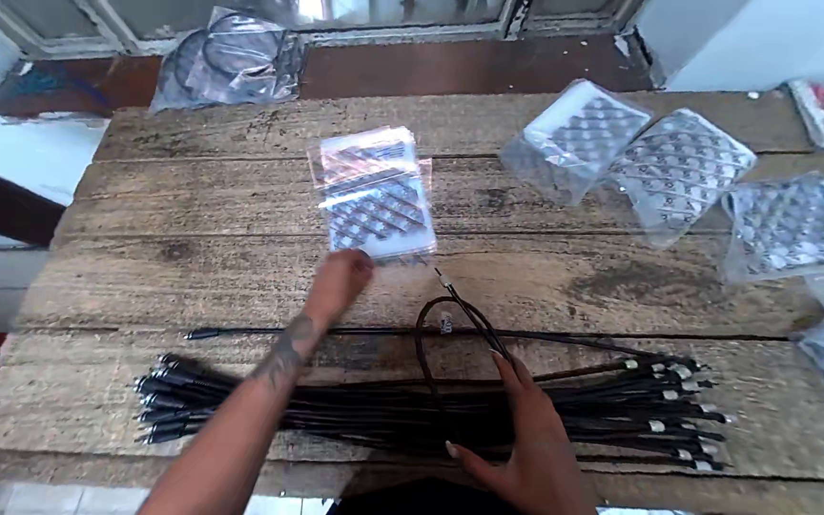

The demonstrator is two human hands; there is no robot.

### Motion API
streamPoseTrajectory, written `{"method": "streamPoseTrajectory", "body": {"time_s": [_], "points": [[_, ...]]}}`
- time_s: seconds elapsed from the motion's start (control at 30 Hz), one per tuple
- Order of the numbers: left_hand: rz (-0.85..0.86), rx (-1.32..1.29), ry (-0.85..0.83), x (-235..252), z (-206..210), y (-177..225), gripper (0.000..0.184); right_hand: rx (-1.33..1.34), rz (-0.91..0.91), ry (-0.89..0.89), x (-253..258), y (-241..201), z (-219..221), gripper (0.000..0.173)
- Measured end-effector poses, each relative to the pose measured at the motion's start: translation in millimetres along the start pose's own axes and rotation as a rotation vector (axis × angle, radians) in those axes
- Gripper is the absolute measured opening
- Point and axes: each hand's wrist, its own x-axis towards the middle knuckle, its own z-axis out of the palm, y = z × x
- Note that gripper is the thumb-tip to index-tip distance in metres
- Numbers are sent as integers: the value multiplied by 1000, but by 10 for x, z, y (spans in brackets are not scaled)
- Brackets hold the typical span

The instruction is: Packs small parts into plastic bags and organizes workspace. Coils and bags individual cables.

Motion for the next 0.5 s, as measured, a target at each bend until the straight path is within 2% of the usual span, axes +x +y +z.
{"method": "streamPoseTrajectory", "body": {"time_s": [0.07, 0.17, 0.23, 0.33, 0.43, 0.5], "points": [[82, 18, 68, 458, -79, -478, 28, -21, 11, -11, 85, 36, -74, 122], [93, -39, 189, 676, -23, -709, 18, 1, 22, -31, 203, 10, -126, 118], [77, -67, 239, 668, 6, -708, 14, 2, 10, -37, 268, -15, -107, 114], [91, -45, 211, 561, -49, -607, 13, -24, -13, -33, 344, -61, -77, 108], [117, 145, 213, 278, -147, -361, 18, -61, -36, -55, 311, -100, -91, 98], [192, 253, 225, 59, -180, -319, 19, -65, -56, -153, 214, -179, -183, 95]]}}
